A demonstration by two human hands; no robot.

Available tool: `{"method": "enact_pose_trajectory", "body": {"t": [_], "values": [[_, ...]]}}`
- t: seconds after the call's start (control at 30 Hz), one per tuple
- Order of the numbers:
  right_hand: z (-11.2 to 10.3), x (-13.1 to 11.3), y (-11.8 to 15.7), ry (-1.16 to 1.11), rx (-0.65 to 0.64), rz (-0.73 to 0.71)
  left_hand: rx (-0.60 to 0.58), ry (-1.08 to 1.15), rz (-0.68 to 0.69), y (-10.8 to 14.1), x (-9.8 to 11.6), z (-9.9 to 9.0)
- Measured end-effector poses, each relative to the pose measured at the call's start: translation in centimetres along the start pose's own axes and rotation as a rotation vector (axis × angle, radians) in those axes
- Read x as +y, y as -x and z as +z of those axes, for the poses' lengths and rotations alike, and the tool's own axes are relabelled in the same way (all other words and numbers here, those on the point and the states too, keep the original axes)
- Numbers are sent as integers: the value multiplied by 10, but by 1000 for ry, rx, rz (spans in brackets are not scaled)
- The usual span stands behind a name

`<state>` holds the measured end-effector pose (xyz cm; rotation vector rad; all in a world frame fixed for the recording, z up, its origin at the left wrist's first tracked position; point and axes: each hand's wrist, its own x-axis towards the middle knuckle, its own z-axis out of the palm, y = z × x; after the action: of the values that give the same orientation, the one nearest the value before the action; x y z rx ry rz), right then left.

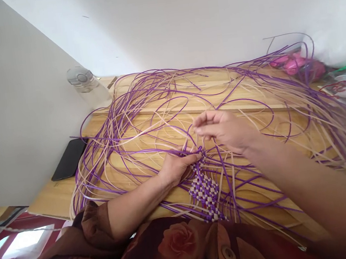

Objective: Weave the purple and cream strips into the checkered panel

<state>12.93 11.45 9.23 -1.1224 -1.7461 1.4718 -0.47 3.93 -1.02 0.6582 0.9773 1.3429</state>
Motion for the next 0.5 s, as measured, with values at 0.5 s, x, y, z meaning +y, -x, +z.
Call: {"method": "enact_pose_trajectory", "body": {"t": [0.5], "values": [[-37, -13, 17, 276, -369, -41, -6, -5, -32, -1, 1, -1]]}}
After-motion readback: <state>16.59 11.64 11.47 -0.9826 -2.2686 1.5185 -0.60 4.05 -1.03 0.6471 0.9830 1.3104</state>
